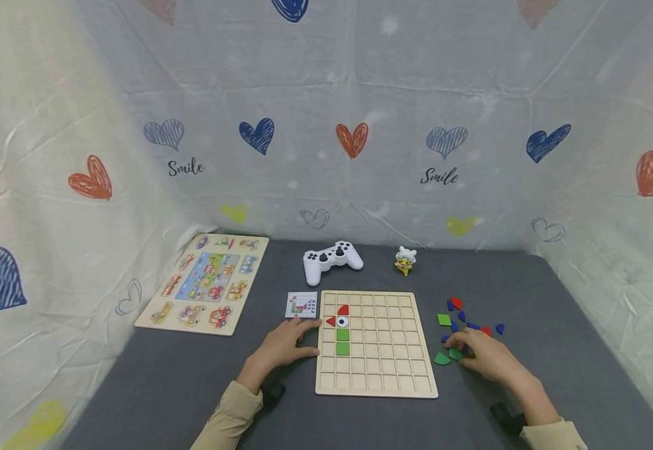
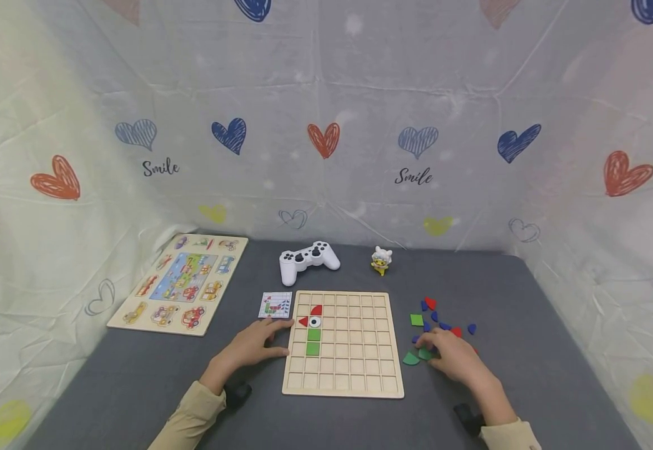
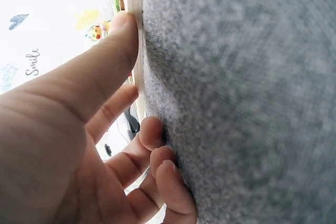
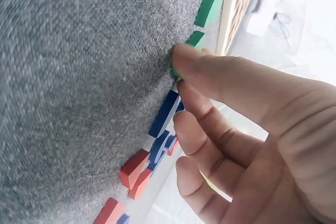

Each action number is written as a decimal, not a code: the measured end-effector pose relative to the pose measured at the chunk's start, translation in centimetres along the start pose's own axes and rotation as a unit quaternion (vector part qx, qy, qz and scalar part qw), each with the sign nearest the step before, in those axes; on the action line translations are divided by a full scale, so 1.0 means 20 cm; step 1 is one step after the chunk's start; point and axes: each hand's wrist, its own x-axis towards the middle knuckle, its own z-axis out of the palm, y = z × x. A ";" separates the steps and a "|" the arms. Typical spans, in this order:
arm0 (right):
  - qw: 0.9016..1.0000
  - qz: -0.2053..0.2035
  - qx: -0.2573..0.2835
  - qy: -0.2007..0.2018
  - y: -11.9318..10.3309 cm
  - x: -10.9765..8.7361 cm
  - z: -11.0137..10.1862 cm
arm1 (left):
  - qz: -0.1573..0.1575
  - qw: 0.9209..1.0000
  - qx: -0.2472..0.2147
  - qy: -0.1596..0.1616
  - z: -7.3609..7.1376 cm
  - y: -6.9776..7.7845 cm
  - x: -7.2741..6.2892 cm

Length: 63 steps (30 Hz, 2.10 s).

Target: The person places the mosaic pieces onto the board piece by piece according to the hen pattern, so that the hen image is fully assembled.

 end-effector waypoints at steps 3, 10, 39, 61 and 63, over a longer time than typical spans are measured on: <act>1.000 -0.001 -0.001 -0.003 0.00 0.00 0.00 | 0.000 1.000 0.001 0.000 0.00 0.00 0.00; 1.000 -0.005 0.002 -0.017 0.00 0.00 -0.01 | 0.004 1.000 0.002 0.002 0.00 0.00 0.00; 0.996 -0.046 -0.009 0.070 -0.05 0.04 0.01 | 0.003 1.000 -0.002 0.001 0.01 -0.01 0.00; 0.990 -0.117 -0.011 0.081 -0.36 0.20 0.13 | 0.006 1.000 0.000 0.002 0.00 -0.01 0.00; 0.989 -0.124 -0.012 0.078 -0.39 0.21 0.14 | 0.006 1.000 0.000 0.003 0.00 -0.01 0.00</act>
